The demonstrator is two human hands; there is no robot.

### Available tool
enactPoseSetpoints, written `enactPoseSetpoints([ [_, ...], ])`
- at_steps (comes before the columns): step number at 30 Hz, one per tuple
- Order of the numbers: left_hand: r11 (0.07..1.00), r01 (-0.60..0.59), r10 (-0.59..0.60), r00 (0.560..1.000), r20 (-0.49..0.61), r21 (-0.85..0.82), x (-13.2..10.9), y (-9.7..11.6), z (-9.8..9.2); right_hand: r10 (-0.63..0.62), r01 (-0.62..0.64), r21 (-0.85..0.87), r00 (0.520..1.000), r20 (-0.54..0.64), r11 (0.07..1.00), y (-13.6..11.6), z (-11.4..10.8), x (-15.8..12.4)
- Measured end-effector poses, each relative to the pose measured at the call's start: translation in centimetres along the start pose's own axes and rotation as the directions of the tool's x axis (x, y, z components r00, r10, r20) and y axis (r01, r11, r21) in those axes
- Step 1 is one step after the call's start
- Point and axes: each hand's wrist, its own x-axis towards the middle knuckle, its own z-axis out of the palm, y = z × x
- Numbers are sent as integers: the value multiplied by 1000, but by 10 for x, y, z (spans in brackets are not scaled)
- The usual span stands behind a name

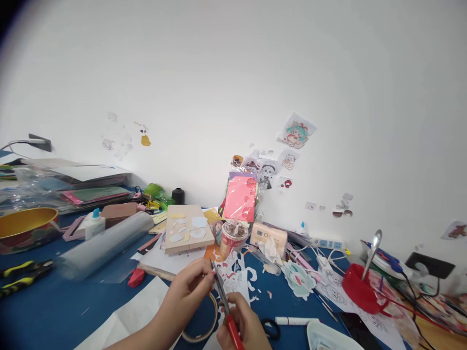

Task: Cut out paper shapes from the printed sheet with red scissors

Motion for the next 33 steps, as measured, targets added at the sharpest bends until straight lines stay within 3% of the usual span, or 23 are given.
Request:
enactPoseSetpoints([
  [6, 998, -25, 27, 999, -33, 62, -1, 3, -1, -6, 5, -145, 1000, -6, 989, 23, -5, 3],
  [10, 994, -34, 38, 999, -38, 101, -1, 3, 0, -9, 7, -142, 1000, -17, 990, 21, -4, 2],
  [16, 990, -65, 75, 994, -80, 126, 2, -1, -1, -22, 23, -12, 1000, 11, 1000, 5, 1, 0],
  [23, 965, -240, 249, 965, -87, 103, 3, -1, -7, 39, -69, 196, 987, 153, 978, 1, -3, 3],
  [28, 981, -190, 182, 972, -148, -44, 2, -10, -5, 43, -90, 255, 982, 185, 963, -2, -4, 4],
  [33, 915, -49, 0, 993, -121, -402, 2, -13, -1, 42, -100, 292, 979, 198, 951, -6, -5, 2],
])
